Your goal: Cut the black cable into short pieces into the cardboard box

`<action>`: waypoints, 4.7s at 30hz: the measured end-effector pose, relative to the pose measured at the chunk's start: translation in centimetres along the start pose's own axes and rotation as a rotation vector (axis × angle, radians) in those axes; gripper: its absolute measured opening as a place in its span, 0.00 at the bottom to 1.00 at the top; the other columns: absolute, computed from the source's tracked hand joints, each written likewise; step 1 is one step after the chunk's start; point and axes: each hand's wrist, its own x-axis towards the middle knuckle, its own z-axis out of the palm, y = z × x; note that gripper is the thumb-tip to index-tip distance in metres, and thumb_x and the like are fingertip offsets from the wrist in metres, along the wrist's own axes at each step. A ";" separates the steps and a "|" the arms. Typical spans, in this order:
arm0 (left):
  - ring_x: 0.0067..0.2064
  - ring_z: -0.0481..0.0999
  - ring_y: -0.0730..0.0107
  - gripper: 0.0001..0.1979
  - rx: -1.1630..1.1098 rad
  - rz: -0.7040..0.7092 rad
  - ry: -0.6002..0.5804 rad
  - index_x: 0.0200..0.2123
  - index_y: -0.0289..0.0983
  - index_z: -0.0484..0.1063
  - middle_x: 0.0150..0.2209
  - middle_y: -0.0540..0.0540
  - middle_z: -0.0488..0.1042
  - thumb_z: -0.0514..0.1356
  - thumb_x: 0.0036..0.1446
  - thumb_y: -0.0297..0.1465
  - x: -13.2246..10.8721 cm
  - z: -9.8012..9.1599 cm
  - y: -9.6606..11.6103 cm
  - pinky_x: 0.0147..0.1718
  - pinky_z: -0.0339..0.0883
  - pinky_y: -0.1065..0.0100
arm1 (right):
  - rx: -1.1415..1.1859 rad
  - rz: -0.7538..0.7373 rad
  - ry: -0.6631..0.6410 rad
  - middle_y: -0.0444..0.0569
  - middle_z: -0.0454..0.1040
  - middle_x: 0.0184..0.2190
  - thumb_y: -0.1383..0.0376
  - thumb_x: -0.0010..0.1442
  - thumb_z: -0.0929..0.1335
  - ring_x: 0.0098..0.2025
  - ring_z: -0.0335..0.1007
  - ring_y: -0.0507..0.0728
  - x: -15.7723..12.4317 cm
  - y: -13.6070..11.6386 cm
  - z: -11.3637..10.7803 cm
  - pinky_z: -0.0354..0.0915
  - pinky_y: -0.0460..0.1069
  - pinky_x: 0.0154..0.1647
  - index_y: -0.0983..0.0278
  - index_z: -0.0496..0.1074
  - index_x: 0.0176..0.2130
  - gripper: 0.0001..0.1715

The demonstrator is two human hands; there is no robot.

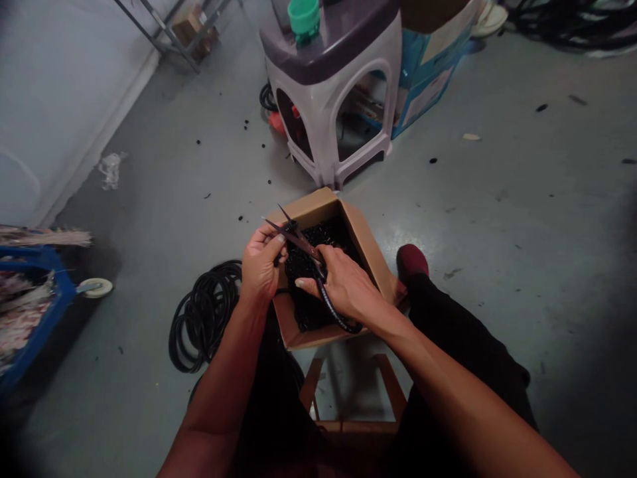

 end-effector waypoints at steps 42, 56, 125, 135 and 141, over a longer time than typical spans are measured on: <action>0.21 0.61 0.82 0.10 0.065 -0.068 0.061 0.34 0.37 0.65 0.21 0.57 0.63 0.63 0.47 0.28 -1.1 0.4 -1.7 0.21 0.53 0.76 | -0.012 0.085 -0.064 0.49 0.70 0.33 0.63 0.57 0.59 0.31 0.65 0.57 0.1 0.8 1.2 0.54 0.49 0.29 0.61 0.60 0.39 0.08; 0.21 0.62 0.81 0.10 0.068 -0.059 0.066 0.34 0.37 0.65 0.21 0.56 0.64 0.63 0.47 0.29 -1.2 0.3 -1.9 0.21 0.55 0.76 | -0.027 0.094 -0.063 0.49 0.71 0.32 0.64 0.57 0.59 0.31 0.65 0.57 -0.1 0.8 1.4 0.53 0.48 0.28 0.61 0.60 0.39 0.08; 0.31 0.71 0.75 0.09 0.487 0.075 0.060 0.36 0.37 0.68 0.31 0.50 0.72 0.61 0.49 0.29 -0.6 -1.1 -2.8 0.32 0.64 0.73 | -0.044 0.183 -0.063 0.46 0.70 0.24 0.59 0.57 0.61 0.28 0.66 0.56 -0.1 1.6 1.3 0.50 0.46 0.26 0.60 0.64 0.38 0.10; 0.26 0.66 0.80 0.10 0.459 -0.014 -0.056 0.38 0.36 0.70 0.32 0.50 0.71 0.60 0.49 0.28 -0.5 -1.0 -2.3 0.26 0.61 0.75 | -0.120 0.217 -0.025 0.47 0.71 0.25 0.55 0.58 0.61 0.27 0.67 0.57 -0.2 1.7 0.7 0.49 0.46 0.24 0.59 0.66 0.40 0.13; 0.24 0.65 0.79 0.11 0.493 -0.021 -0.075 0.39 0.36 0.73 0.28 0.51 0.71 0.60 0.50 0.29 -0.2 -1.1 -2.5 0.23 0.57 0.74 | -0.026 0.200 0.031 0.48 0.73 0.29 0.57 0.59 0.61 0.31 0.69 0.58 -0.1 1.6 0.0 0.55 0.47 0.29 0.60 0.66 0.41 0.13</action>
